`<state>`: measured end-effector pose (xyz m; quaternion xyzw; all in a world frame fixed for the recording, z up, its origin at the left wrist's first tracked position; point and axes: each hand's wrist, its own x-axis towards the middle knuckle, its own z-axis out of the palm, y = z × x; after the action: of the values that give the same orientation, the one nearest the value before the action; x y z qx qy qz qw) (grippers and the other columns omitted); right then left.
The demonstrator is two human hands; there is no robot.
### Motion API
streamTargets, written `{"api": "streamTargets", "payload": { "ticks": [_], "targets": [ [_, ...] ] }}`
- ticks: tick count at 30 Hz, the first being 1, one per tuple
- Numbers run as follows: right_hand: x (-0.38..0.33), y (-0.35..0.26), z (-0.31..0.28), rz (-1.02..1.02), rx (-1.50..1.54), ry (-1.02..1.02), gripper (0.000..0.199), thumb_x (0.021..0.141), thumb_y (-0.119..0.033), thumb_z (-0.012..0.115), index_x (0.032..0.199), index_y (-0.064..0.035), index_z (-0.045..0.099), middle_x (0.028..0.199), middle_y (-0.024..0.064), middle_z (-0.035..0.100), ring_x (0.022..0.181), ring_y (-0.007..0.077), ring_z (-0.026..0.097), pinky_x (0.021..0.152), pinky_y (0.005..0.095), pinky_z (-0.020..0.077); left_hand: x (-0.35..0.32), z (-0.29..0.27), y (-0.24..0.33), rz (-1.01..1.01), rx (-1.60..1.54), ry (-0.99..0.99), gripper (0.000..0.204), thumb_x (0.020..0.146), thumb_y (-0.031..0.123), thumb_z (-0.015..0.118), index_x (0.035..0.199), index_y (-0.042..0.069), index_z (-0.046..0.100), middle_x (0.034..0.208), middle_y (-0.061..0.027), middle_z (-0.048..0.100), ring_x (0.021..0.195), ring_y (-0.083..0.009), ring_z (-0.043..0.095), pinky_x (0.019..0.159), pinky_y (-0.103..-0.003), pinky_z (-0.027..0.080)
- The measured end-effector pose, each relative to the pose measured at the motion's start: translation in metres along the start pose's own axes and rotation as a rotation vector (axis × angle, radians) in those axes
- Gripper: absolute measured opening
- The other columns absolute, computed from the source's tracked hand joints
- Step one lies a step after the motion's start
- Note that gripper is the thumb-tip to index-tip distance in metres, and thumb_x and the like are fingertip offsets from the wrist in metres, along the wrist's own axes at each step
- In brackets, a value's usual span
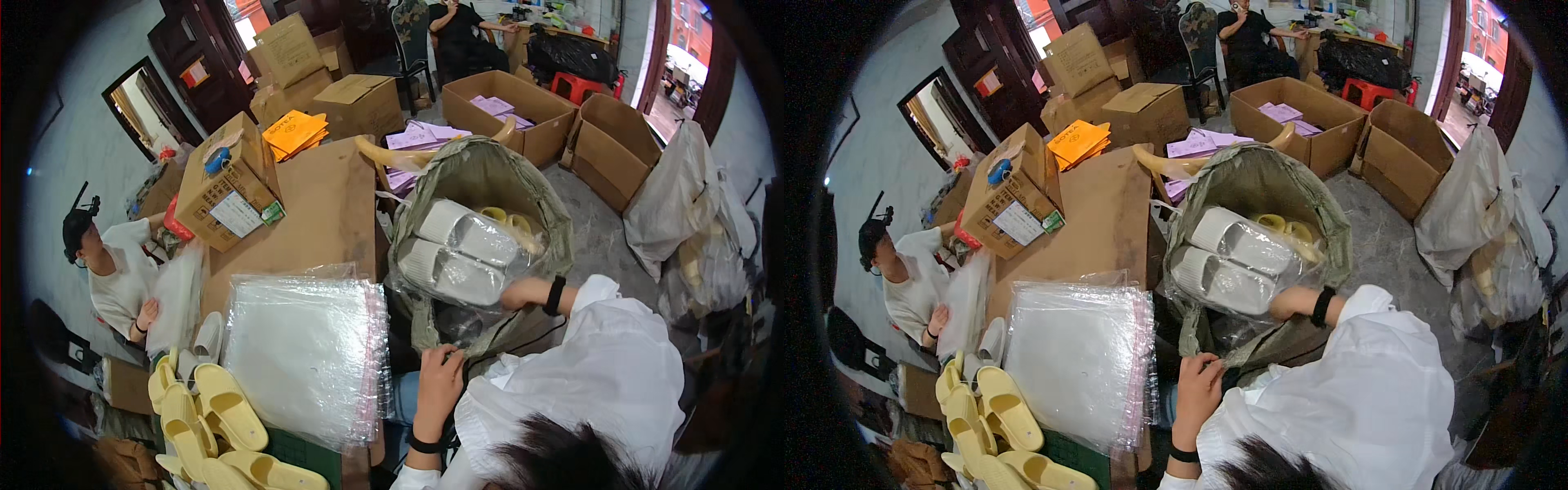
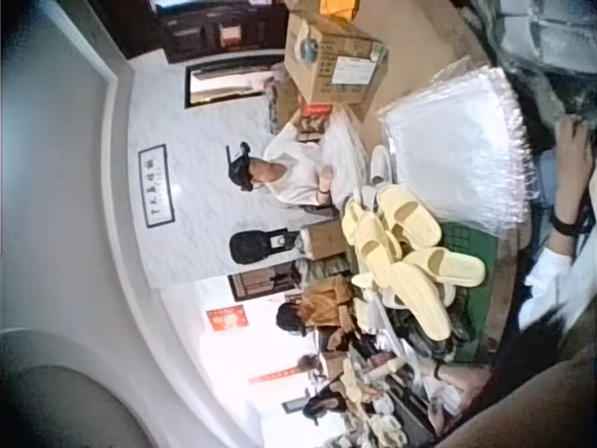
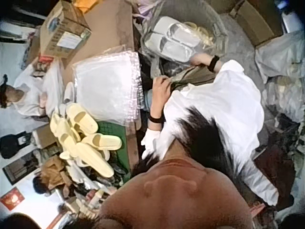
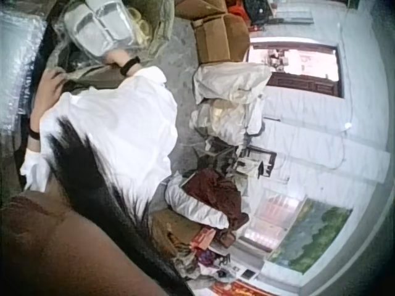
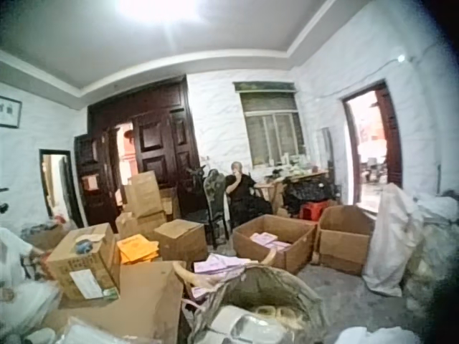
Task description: The recorder is bagging and packing plastic slippers into a large sack at a production or distribution station.
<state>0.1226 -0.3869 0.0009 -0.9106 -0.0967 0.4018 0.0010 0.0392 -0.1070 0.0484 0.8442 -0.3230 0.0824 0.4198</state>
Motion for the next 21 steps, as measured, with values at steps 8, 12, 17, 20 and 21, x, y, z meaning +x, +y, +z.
{"api": "streamTargets", "payload": {
  "ticks": [8,12,17,20,21],
  "targets": [
    [0.020,0.121,0.038,0.217,0.064,0.062,0.021,0.064,-0.020,0.069,0.082,-0.0090,0.072,0.086,0.0173,0.067,0.080,0.0332,0.065,0.070,0.0392,0.0493,-0.005,-0.004,0.009,0.042,0.046,-0.015,0.020,0.074,0.000,0.066,0.094,0.003,0.064,0.101,-0.0101,0.058,0.088,-0.0308,0.051,0.075,-0.040,0.044],
    [0.042,0.126,0.056,0.405,-0.016,0.249,0.023,0.063,-0.016,0.068,0.085,-0.0105,0.073,0.093,0.0198,0.067,0.085,0.0377,0.064,0.073,0.0482,0.0480,-0.002,-0.002,0.006,0.061,0.057,-0.001,0.022,0.073,0.000,0.066,0.095,0.005,0.064,0.105,-0.0099,0.058,0.088,-0.0313,0.050,0.076,-0.040,0.044],
    [0.072,0.143,0.050,0.795,-0.184,0.143,0.028,0.085,-0.021,0.055,0.107,-0.0127,0.069,0.112,0.0069,0.065,0.101,0.0328,0.060,0.079,0.0574,0.0347,-0.001,-0.005,0.011,0.068,0.065,0.013,0.023,0.072,0.001,0.067,0.095,0.006,0.065,0.105,-0.0098,0.058,0.089,-0.0310,0.050,0.077,-0.039,0.044],
    [0.063,0.144,0.035,0.716,-0.358,0.277,0.026,0.082,-0.020,0.060,0.104,-0.0110,0.070,0.109,0.0089,0.066,0.100,0.0328,0.061,0.077,0.0573,0.0378,-0.006,-0.011,0.005,0.039,0.091,-0.005,0.024,0.072,0.002,0.067,0.095,0.006,0.066,0.104,-0.0098,0.058,0.089,-0.0305,0.050,0.076,-0.039,0.044],
    [0.055,0.159,0.030,0.736,-0.357,0.280,0.026,0.082,-0.020,0.060,0.104,-0.0110,0.070,0.109,0.0089,0.066,0.100,0.0328,0.061,0.077,0.0573,0.0378,0.000,-0.010,0.009,0.068,0.078,-0.004,0.024,0.072,0.002,0.066,0.096,0.005,0.066,0.103,-0.0103,0.058,0.087,-0.0306,0.051,0.076,-0.038,0.045]
  ]
}}
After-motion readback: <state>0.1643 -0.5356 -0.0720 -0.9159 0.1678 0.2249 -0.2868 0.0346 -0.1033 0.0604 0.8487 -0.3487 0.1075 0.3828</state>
